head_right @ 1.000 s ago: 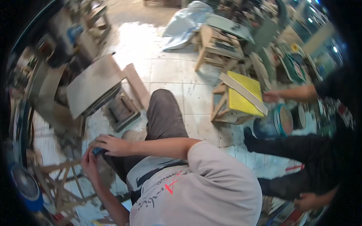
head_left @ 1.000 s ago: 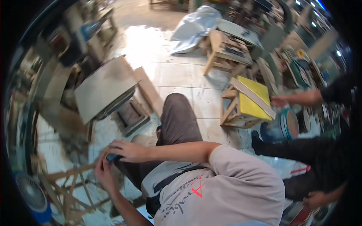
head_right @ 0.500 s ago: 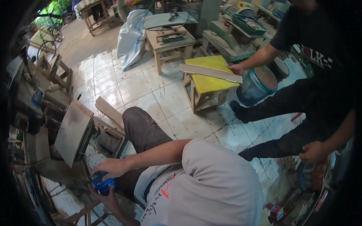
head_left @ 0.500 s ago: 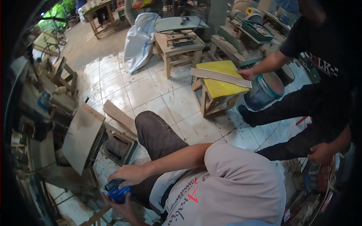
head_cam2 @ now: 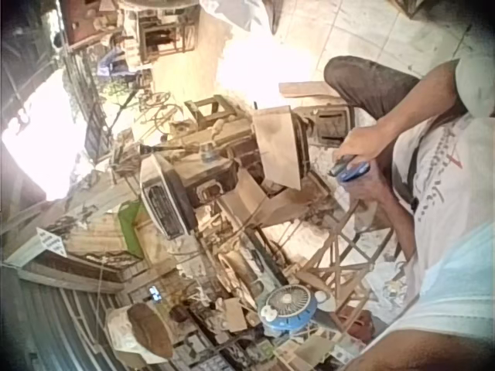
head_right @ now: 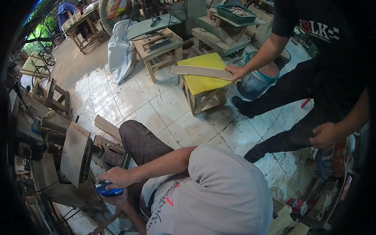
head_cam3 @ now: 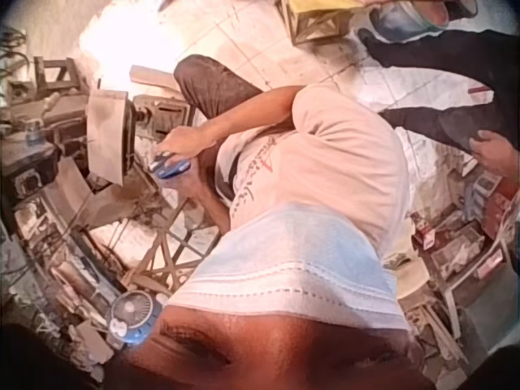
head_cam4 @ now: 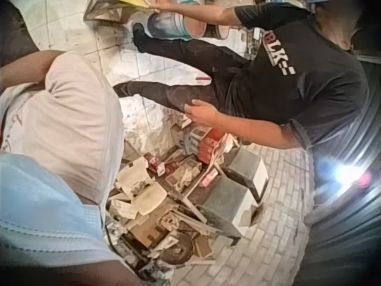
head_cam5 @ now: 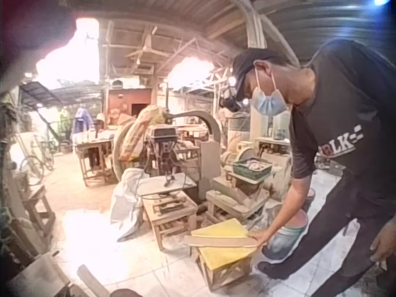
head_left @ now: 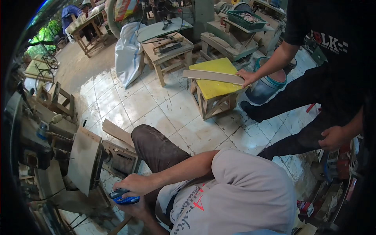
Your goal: The person sits on the floor in a workshop and uses a drill press to drill holes into a long wooden plank. They handle the plank with both hands, positioning it under the drill bit and operating the machine's lever to create holes.
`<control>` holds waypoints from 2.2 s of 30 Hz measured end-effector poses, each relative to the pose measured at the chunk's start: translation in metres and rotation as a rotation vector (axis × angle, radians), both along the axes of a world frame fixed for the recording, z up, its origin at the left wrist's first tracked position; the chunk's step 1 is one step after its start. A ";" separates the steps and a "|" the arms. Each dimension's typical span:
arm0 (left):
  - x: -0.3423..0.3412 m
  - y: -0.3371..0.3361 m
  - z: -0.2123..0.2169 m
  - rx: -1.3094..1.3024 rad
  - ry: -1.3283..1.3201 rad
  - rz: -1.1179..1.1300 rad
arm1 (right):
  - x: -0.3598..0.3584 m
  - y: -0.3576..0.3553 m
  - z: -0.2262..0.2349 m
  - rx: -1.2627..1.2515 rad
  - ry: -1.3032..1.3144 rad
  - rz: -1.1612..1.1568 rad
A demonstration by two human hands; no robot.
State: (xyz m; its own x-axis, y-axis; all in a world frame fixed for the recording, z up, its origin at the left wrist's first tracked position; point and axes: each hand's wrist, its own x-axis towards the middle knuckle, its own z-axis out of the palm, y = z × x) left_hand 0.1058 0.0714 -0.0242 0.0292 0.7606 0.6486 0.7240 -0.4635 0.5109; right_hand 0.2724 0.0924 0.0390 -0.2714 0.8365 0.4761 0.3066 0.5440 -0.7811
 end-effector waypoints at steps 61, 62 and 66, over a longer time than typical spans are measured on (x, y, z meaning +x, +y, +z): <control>-0.097 -0.285 0.074 -0.575 -0.001 0.613 | -0.100 -0.033 -0.003 -0.404 -0.094 1.028; -0.098 -0.289 0.069 -0.677 0.005 0.652 | -0.098 -0.030 -0.009 -0.447 -0.039 1.009; -0.096 -0.320 0.058 -0.577 0.400 0.495 | -0.092 -0.013 -0.040 -0.454 0.058 0.820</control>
State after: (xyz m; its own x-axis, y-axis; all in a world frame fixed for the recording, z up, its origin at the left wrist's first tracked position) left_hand 0.0097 -0.2486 0.0339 -0.2489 0.9538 0.1685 0.9504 0.2070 0.2323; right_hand 0.1802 0.0791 -0.0007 -0.8446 0.5035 0.1822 -0.0837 0.2119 -0.9737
